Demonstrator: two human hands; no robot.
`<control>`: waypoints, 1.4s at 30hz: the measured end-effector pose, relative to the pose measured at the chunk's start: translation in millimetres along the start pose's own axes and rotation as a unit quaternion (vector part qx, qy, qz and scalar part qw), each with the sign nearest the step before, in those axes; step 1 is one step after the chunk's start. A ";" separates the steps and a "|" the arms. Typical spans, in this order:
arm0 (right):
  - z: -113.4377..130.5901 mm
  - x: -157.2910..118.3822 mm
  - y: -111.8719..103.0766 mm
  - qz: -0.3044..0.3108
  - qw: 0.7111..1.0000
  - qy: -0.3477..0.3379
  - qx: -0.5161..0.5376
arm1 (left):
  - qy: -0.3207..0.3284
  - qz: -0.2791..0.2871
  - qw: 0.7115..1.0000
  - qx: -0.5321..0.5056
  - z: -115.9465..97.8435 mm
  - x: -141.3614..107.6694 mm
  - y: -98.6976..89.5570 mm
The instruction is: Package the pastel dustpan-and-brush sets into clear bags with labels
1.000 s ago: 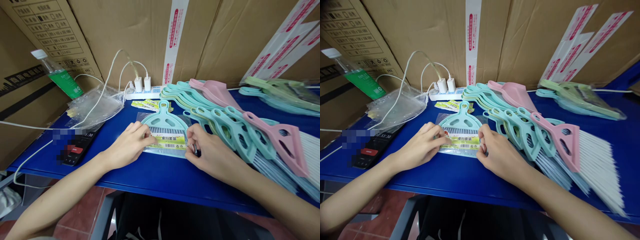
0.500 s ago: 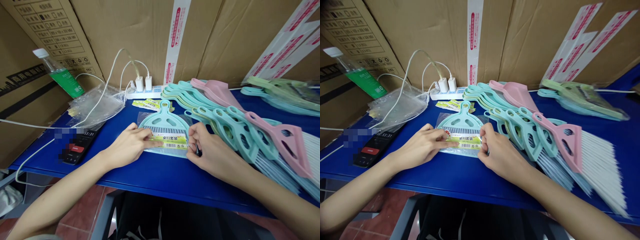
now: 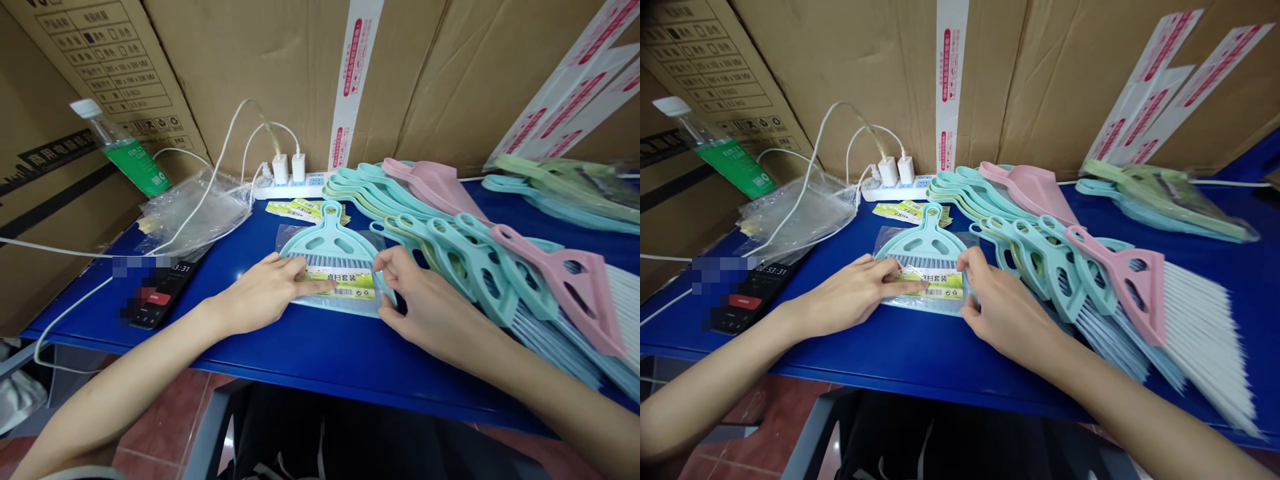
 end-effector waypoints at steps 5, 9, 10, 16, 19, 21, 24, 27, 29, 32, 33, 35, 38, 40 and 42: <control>26.1 0.6 -14.5 -0.056 0.982 -0.146 -0.109 | 0.002 0.008 1.000 -0.006 0.0 0.8 0.3; 52.2 3.5 -13.7 -0.059 0.945 -0.259 -0.189 | 0.002 0.000 1.000 0.004 0.1 0.7 1.7; 55.8 4.9 -11.7 -0.055 0.941 -0.270 -0.198 | 0.003 -0.002 1.000 0.005 0.1 0.6 2.2; 51.9 6.1 5.4 -0.016 0.941 -0.271 -0.203 | 0.009 -0.029 1.000 0.007 0.4 -3.3 0.2; 47.6 1.1 7.4 -0.021 0.938 -0.277 -0.210 | 0.007 -0.045 0.999 0.000 2.0 -5.7 -2.0; 46.5 -1.3 8.4 -0.021 0.935 -0.281 -0.216 | 0.007 -0.049 0.999 -0.002 2.2 -6.3 -2.6; 46.0 -2.8 10.5 -0.011 0.934 -0.287 -0.212 | 0.012 -0.050 0.999 0.002 0.9 -6.3 -3.1; 44.2 -3.0 10.3 -0.012 0.935 -0.288 -0.205 | 0.010 -0.051 0.999 -0.004 0.6 -5.9 -3.7; 41.6 -2.4 9.3 -0.006 0.939 -0.285 -0.194 | 0.007 -0.057 0.998 -0.017 1.9 -6.4 -4.2; 36.6 0.0 7.6 0.026 0.949 -0.277 -0.148 | 0.007 -0.085 0.995 -0.050 4.6 -8.9 -6.6; 35.1 0.9 7.4 0.040 0.953 -0.273 -0.128 | 0.007 -0.095 0.994 -0.061 5.5 -10.1 -7.5; 32.5 2.5 8.4 0.068 0.957 -0.266 -0.095 | 0.004 -0.106 0.991 -0.076 6.9 -11.9 -8.9; 31.3 3.0 10.6 0.079 0.958 -0.263 -0.085 | -0.002 -0.097 0.993 -0.073 6.6 -12.4 -9.9; 31.7 2.2 11.9 0.071 0.957 -0.265 -0.097 | -0.005 -0.090 0.994 -0.065 5.7 -11.8 -11.3; 32.7 0.9 12.4 0.061 0.955 -0.269 -0.107 | -0.013 -0.089 0.994 -0.059 6.3 -11.4 -13.4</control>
Point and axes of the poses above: each hand's wrist, its own x-axis towards the middle knuckle, its own y-axis out of the palm, z = x × y, the point moved 8 cm from there along x, towards the middle knuckle, and after that the axes turned 7 degrees about -x, right-handed, at the moved point
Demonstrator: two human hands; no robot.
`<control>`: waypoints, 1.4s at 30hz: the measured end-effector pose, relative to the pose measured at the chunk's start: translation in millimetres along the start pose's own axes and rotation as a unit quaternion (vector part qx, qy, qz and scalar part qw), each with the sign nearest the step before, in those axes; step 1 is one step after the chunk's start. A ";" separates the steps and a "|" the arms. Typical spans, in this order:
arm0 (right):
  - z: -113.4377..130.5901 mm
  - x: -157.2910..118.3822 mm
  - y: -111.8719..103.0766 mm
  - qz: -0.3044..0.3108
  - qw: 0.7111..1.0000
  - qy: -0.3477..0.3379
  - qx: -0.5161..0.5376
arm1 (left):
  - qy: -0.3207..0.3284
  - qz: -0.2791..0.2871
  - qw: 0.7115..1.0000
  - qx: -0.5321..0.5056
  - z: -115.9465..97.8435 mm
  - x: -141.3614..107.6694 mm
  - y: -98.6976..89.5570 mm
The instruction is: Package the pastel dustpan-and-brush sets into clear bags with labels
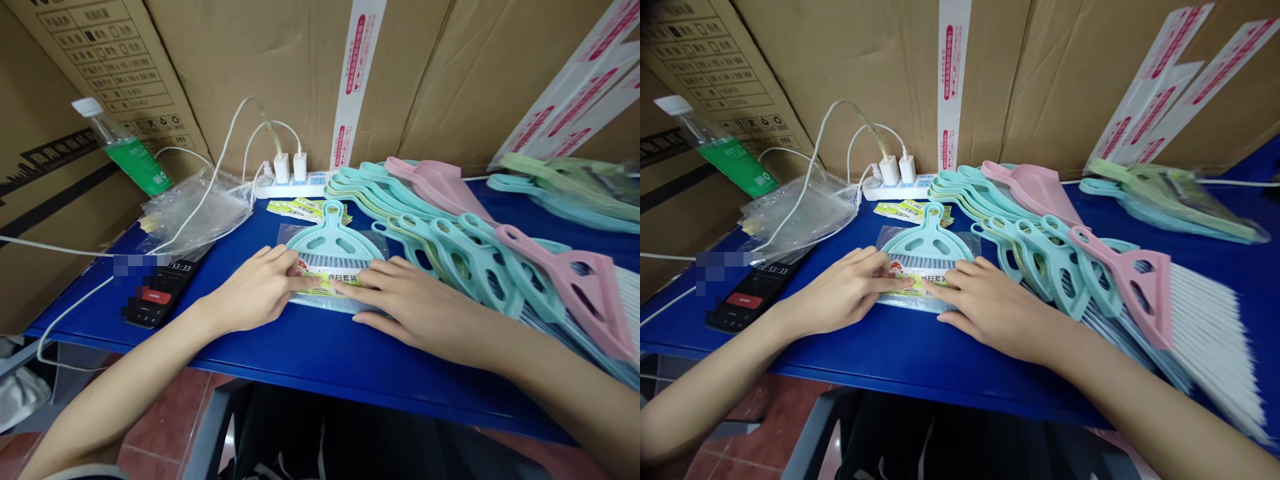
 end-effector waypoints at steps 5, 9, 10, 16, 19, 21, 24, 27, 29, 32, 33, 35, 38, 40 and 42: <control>0.8 -0.9 -2.3 -0.008 1.000 0.000 0.002 | -0.029 -0.017 0.999 -0.010 8.4 -2.0 -6.8; -2.9 -2.5 -3.9 0.004 1.000 0.012 0.019 | -0.061 -0.016 0.998 -0.017 20.4 -6.4 -10.0; -4.0 -3.1 -4.6 0.005 1.000 0.015 0.022 | -0.070 -0.014 0.997 -0.017 23.1 -7.4 -10.5; -10.9 -6.2 -9.9 0.013 0.999 0.041 0.016 | -0.086 -0.012 0.996 -0.009 28.9 -11.6 -15.0; -15.3 -7.7 -14.7 0.009 0.999 0.051 0.016 | -0.086 -0.016 0.996 -0.006 30.2 -13.3 -17.2; -18.8 -9.3 -16.2 0.012 0.998 0.054 0.025 | -0.084 -0.020 0.996 -0.007 31.3 -14.4 -18.6; -23.9 -12.0 -17.5 0.013 0.998 0.057 0.031 | -0.085 -0.025 0.996 -0.009 33.4 -15.7 -20.2; -27.2 -14.8 -17.8 0.013 0.998 0.058 0.032 | -0.091 -0.025 0.995 -0.013 34.4 -16.3 -20.4; -29.3 -16.5 -18.1 0.009 0.997 0.065 0.031 | -0.094 -0.025 0.995 -0.014 34.2 -16.4 -20.5; -32.2 -18.0 -19.3 -0.004 0.996 0.083 0.034 | -0.095 -0.027 0.995 -0.016 33.9 -16.6 -21.1; -33.2 -18.0 -19.5 -0.006 0.995 0.091 0.036 | -0.095 -0.028 0.995 -0.016 33.8 -16.7 -21.4; -35.2 -17.0 -20.0 -0.010 0.994 0.105 0.035 | -0.095 -0.030 0.995 -0.019 34.0 -16.7 -21.4; -36.9 -13.1 -20.0 -0.012 0.992 0.126 0.026 | -0.089 -0.045 0.995 -0.018 33.0 -16.1 -21.9; -37.3 -10.2 -18.4 -0.008 0.989 0.145 0.022 | -0.074 -0.065 0.995 -0.002 29.5 -15.0 -22.5; -36.4 -7.6 -17.0 -0.008 0.987 0.158 0.023 | -0.055 -0.087 0.994 0.027 24.2 -13.8 -23.1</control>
Point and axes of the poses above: each hand's wrist, its own x-axis towards the middle knuckle, its own y-axis out of the palm, z = x × y, the point moved 8 cm from there along x, towards the middle knuckle, and after that the axes turned 7 degrees about -x, right-handed, at the moved point
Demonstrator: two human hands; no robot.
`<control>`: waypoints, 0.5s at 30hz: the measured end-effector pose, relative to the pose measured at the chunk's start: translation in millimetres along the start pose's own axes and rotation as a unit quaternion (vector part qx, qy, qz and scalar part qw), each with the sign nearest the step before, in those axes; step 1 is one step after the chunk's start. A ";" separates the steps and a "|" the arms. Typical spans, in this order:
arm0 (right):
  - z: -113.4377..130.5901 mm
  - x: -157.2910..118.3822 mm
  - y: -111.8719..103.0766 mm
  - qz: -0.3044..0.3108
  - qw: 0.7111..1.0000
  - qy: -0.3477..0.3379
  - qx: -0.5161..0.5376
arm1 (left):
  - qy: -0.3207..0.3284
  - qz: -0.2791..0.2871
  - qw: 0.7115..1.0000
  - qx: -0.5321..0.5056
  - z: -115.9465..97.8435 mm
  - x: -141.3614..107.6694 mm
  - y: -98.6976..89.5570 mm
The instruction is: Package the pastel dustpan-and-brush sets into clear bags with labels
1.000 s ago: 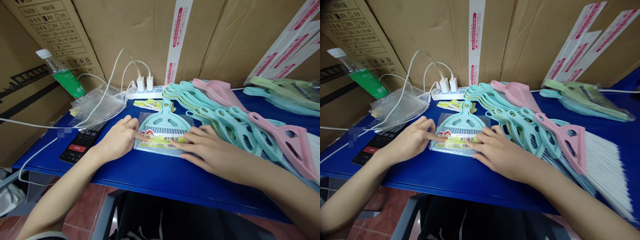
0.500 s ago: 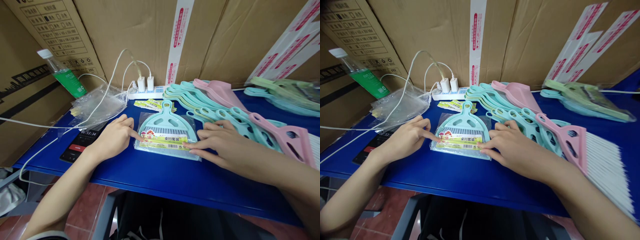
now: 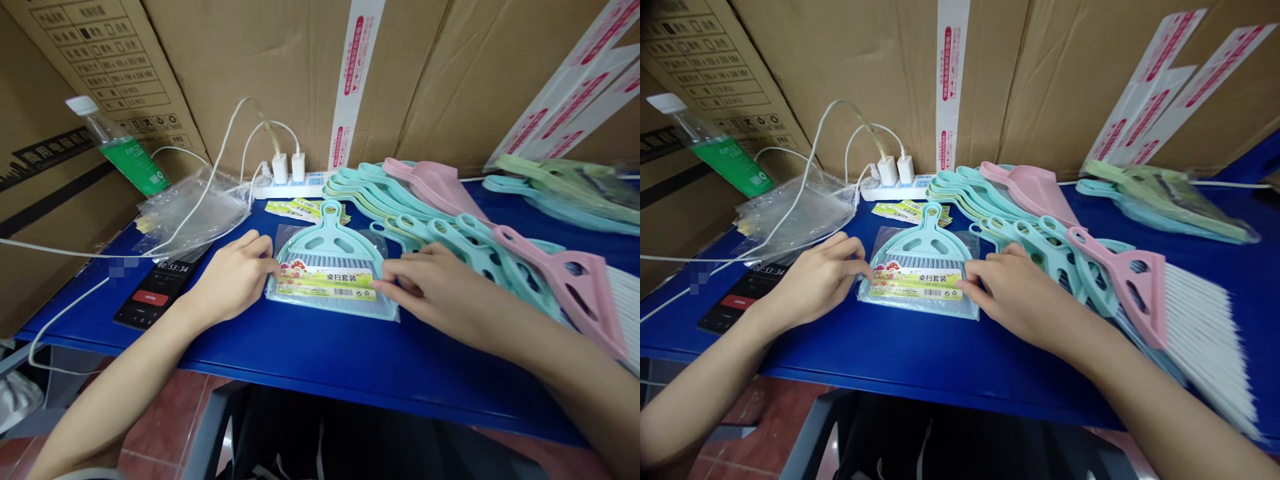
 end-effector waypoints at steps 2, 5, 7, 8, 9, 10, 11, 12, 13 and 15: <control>2.9 1.1 0.3 -0.003 1.000 0.001 0.003 | 0.018 -0.020 0.999 0.028 -5.4 0.4 -0.4; 7.3 2.0 -2.5 -0.009 1.000 -0.013 0.009 | 0.045 -0.044 0.997 0.054 -12.7 0.0 -2.7; 9.5 2.5 -8.9 -0.034 0.999 -0.020 0.005 | 0.068 -0.058 0.995 0.054 -17.7 -1.1 -5.4; 10.8 2.6 -13.1 -0.054 0.998 -0.024 -0.003 | 0.082 -0.061 0.994 0.048 -20.3 -1.7 -6.4; 12.8 2.4 -17.2 -0.077 0.997 -0.029 -0.012 | 0.097 -0.061 0.993 0.037 -22.9 -2.3 -7.0; 15.8 2.0 -20.4 -0.097 0.994 -0.041 -0.020 | 0.111 -0.057 0.992 0.023 -25.5 -2.7 -6.8; 19.8 1.3 -22.5 -0.113 0.992 -0.057 -0.023 | 0.127 -0.051 0.991 0.009 -28.4 -3.2 -6.1; 24.3 0.6 -22.9 -0.122 0.989 -0.077 -0.020 | 0.141 -0.039 0.989 -0.003 -31.1 -3.4 -4.1; 28.7 0.0 -21.8 -0.123 0.988 -0.096 -0.014 | 0.150 -0.022 0.988 -0.011 -33.2 -3.4 -1.3; 36.2 -0.6 -16.2 -0.104 0.986 -0.129 0.004 | 0.156 0.018 0.987 -0.018 -36.1 -3.0 5.9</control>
Point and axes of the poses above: each hand's wrist, its own x-axis towards the middle knuckle, its own y-axis out of the palm, z = x × y, the point moved 8 cm from there along x, towards the middle knuckle, and after that the axes turned 7 degrees about -x, right-handed, at the moved point
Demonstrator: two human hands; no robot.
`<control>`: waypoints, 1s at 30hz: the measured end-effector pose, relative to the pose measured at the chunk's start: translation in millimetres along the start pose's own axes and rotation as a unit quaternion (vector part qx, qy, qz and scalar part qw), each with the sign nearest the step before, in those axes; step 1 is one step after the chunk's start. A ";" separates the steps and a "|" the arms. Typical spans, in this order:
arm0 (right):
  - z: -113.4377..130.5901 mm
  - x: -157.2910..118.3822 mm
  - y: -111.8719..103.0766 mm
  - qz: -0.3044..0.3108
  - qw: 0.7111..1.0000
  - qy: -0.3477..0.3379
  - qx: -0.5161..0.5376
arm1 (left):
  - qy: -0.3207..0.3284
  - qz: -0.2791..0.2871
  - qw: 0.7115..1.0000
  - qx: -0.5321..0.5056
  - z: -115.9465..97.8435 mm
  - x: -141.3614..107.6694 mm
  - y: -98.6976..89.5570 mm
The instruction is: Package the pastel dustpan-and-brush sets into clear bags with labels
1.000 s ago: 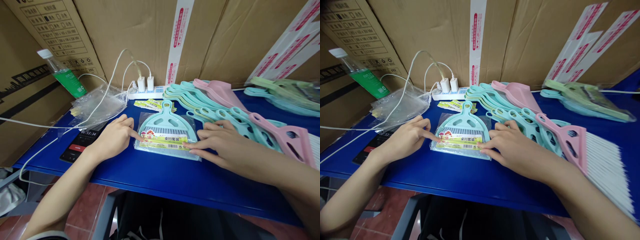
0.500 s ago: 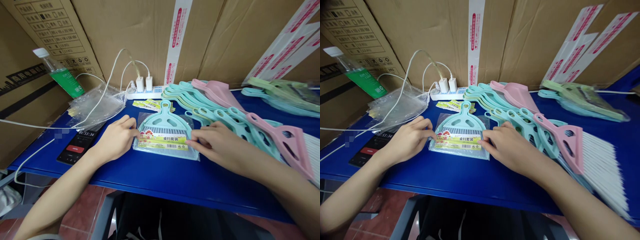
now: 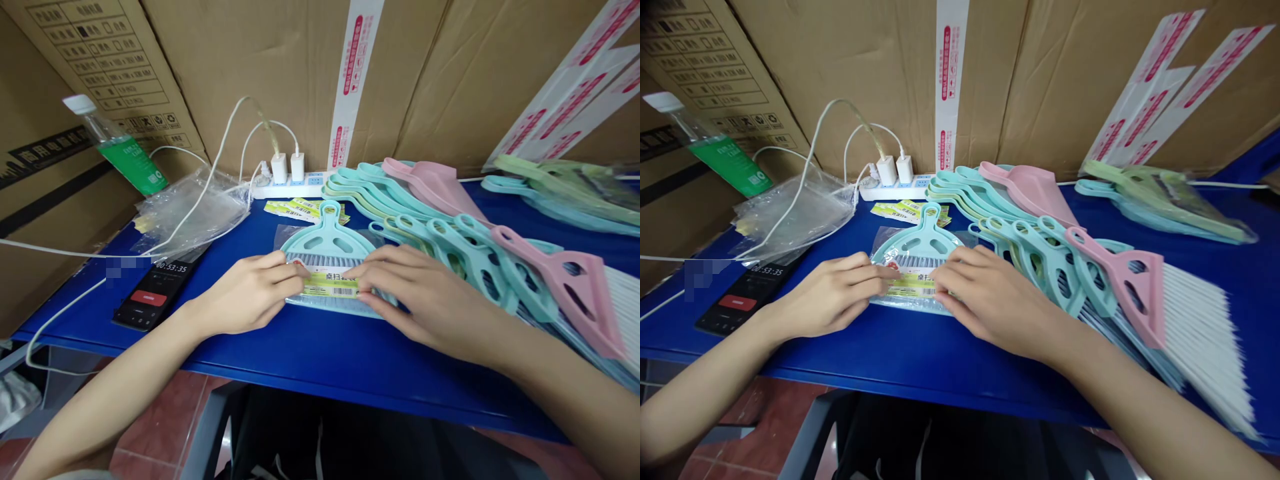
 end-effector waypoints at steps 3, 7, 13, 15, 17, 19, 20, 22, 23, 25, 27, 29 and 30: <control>6.7 -0.2 10.0 0.035 0.999 -0.024 0.029 | -0.006 0.049 0.999 -0.016 -1.0 1.2 8.8; 9.1 -0.7 18.8 0.063 0.996 -0.031 0.049 | 0.003 0.067 0.997 -0.039 -4.0 2.5 12.5; 10.8 -1.7 26.1 0.081 0.996 -0.013 0.030 | 0.026 0.047 0.998 -0.021 -9.0 6.0 17.2; 13.2 -1.5 26.2 0.075 0.997 -0.016 0.014 | 0.024 0.044 0.999 -0.010 -9.5 6.6 18.1; 15.0 -1.0 25.6 0.065 0.998 -0.024 -0.007 | 0.014 0.054 0.998 -0.004 -8.8 6.9 19.3; 14.6 -0.2 25.3 0.060 0.998 -0.025 -0.024 | 0.000 0.062 0.998 -0.001 -7.3 7.2 19.4; 13.7 0.2 25.6 0.061 0.997 -0.022 -0.029 | -0.006 0.063 0.998 -0.003 -6.9 7.5 18.9; 11.6 0.7 25.7 0.065 0.997 -0.016 -0.035 | -0.011 0.060 0.998 -0.011 -6.7 8.2 18.0; 10.5 0.7 25.3 0.067 0.997 -0.012 -0.036 | -0.011 0.057 0.998 -0.015 -6.8 8.4 17.6; 8.3 0.6 23.2 0.067 0.997 -0.004 -0.041 | -0.013 0.050 0.998 -0.018 -6.2 8.4 16.8; 6.3 0.4 19.0 0.060 0.997 0.001 -0.049 | -0.016 0.044 0.999 -0.015 -4.5 7.6 15.7; 4.0 0.0 14.8 0.057 0.997 0.003 -0.056 | -0.023 0.048 0.999 -0.012 -1.6 5.8 14.7; 2.7 -0.2 13.0 0.057 0.997 0.005 -0.055 | -0.031 0.055 0.998 -0.012 0.5 4.6 14.4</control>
Point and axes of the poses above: each hand's wrist, its own x-axis towards the middle knuckle, its own y-axis out of the palm, z = x × y, the point moved 8 cm from there along x, towards the middle knuckle, and after that the axes turned 7 degrees about -x, right-handed, at the moved point
